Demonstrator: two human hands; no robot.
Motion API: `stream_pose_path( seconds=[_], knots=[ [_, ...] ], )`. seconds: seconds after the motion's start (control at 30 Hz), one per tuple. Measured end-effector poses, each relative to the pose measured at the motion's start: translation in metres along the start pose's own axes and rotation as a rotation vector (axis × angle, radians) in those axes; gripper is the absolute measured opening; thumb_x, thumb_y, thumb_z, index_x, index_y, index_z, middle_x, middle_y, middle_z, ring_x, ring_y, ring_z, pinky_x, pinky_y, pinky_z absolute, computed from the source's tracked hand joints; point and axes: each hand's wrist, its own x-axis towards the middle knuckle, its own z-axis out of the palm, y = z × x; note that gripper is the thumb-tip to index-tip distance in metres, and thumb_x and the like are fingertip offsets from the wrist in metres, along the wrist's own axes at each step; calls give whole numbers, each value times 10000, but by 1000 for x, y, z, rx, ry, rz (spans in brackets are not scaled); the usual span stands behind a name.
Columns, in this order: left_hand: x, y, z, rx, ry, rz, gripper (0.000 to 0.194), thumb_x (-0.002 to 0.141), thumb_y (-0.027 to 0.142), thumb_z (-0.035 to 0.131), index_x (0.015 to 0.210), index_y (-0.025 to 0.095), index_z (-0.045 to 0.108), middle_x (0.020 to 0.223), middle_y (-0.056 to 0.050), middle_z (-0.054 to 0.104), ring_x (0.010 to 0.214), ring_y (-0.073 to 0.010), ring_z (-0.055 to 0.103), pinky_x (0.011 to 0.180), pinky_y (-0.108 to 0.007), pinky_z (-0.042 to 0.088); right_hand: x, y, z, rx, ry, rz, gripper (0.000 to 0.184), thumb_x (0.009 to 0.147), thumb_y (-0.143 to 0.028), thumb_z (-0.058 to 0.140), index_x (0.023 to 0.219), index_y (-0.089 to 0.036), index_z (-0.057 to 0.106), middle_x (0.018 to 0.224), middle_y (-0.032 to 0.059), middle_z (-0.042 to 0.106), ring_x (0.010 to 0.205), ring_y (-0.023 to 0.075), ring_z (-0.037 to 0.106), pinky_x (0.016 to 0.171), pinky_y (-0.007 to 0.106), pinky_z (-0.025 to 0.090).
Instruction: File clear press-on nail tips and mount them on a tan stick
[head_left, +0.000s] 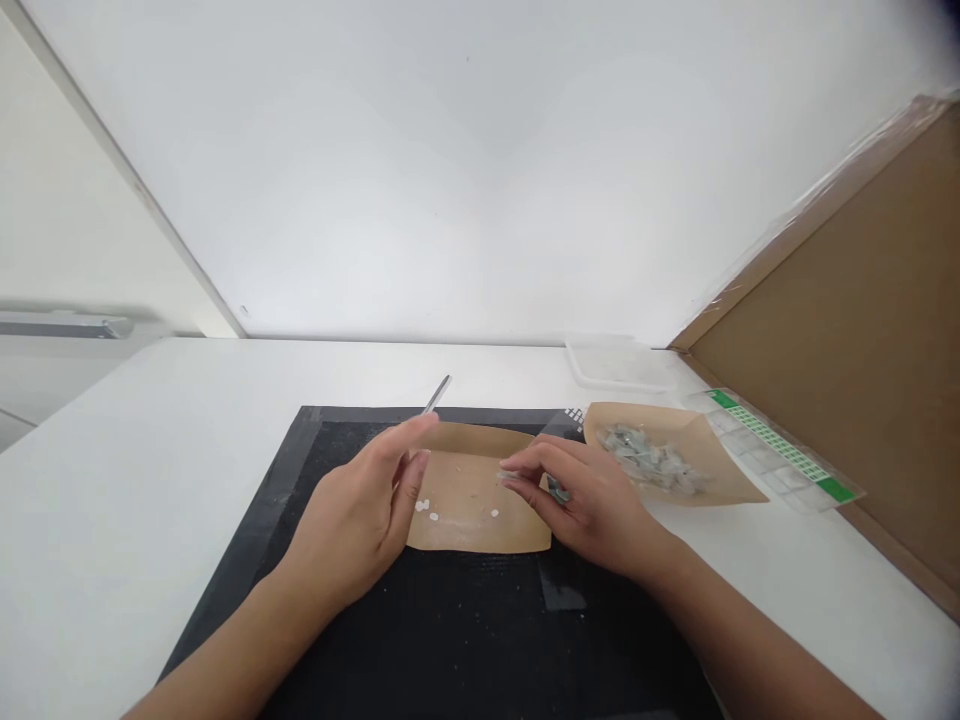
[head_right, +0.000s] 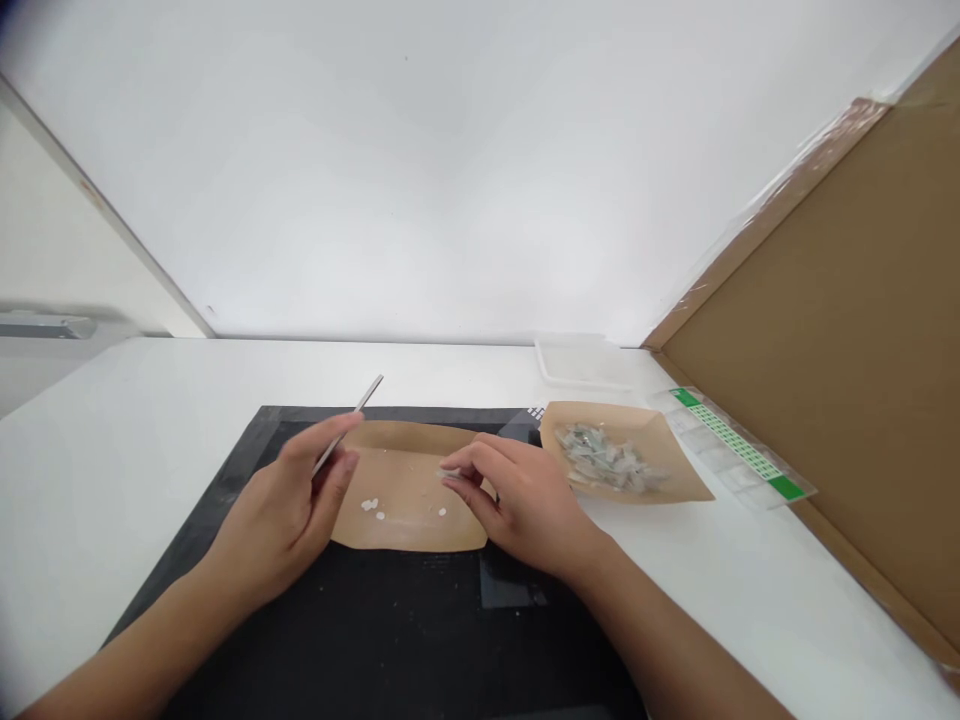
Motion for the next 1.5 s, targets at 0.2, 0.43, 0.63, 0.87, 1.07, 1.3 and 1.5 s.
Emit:
stream_pose_path(
  seconds=[0.2, 0.43, 0.63, 0.87, 1.07, 1.3, 1.5],
  knots=[
    [-2, -2, 4, -104, 48, -120, 506, 1110, 280, 397, 1567, 197, 197, 1053, -65, 711, 793, -202, 738, 707, -346, 566, 1, 4, 1, -20, 24, 1, 47, 1040, -249, 655, 1029, -222, 692, 903, 19, 728, 782, 143, 656, 681, 277, 471],
    [3, 1, -8, 58, -74, -55, 290, 1125, 290, 373, 1373, 233, 514, 962, -21, 752, 766, -210, 763, 662, -307, 553, -1, 4, 2, -35, 10, 16, 134, 1041, -251, 648, 915, -206, 655, 847, 17, 671, 737, 140, 593, 646, 285, 414],
    [3, 0, -3, 23, 49, 116, 305, 1105, 247, 480, 1383, 241, 606, 1148, -40, 793, 1011, -185, 773, 837, -276, 586, 2, 4, 2, -22, 88, 71, 135, 1034, -239, 647, 902, -218, 627, 811, 4, 644, 723, 146, 590, 651, 294, 430],
    [2, 12, -6, -178, 112, 69, 315, 1073, 195, 545, 1363, 183, 668, 1086, -25, 827, 723, -92, 770, 779, -195, 607, 2, -5, 2, 170, 239, 70, 102, 1023, -170, 626, 947, -235, 605, 779, -9, 606, 666, 139, 563, 594, 282, 453],
    [1, 28, -7, -315, -39, -94, 231, 1073, 238, 545, 1103, 211, 773, 837, 35, 808, 422, -33, 613, 507, -152, 508, 1, -21, 13, 188, 289, 47, 126, 987, -125, 658, 973, -240, 608, 781, -16, 590, 685, 147, 568, 623, 301, 458],
    [-4, 36, -6, -354, -93, -89, 270, 1086, 261, 525, 1175, 215, 776, 661, 63, 731, 368, -53, 582, 471, -179, 489, 2, -23, 16, 88, 273, 58, 116, 1008, -136, 642, 997, -248, 616, 819, -15, 658, 766, 162, 635, 734, 338, 479],
    [-2, 38, -4, -365, -109, -110, 269, 1084, 270, 527, 1133, 222, 786, 444, 105, 560, 336, -77, 556, 438, -188, 449, 0, -21, 16, 131, 248, 85, 93, 1024, -170, 640, 1046, -261, 639, 892, 0, 693, 825, 175, 669, 756, 343, 491]
  ],
)
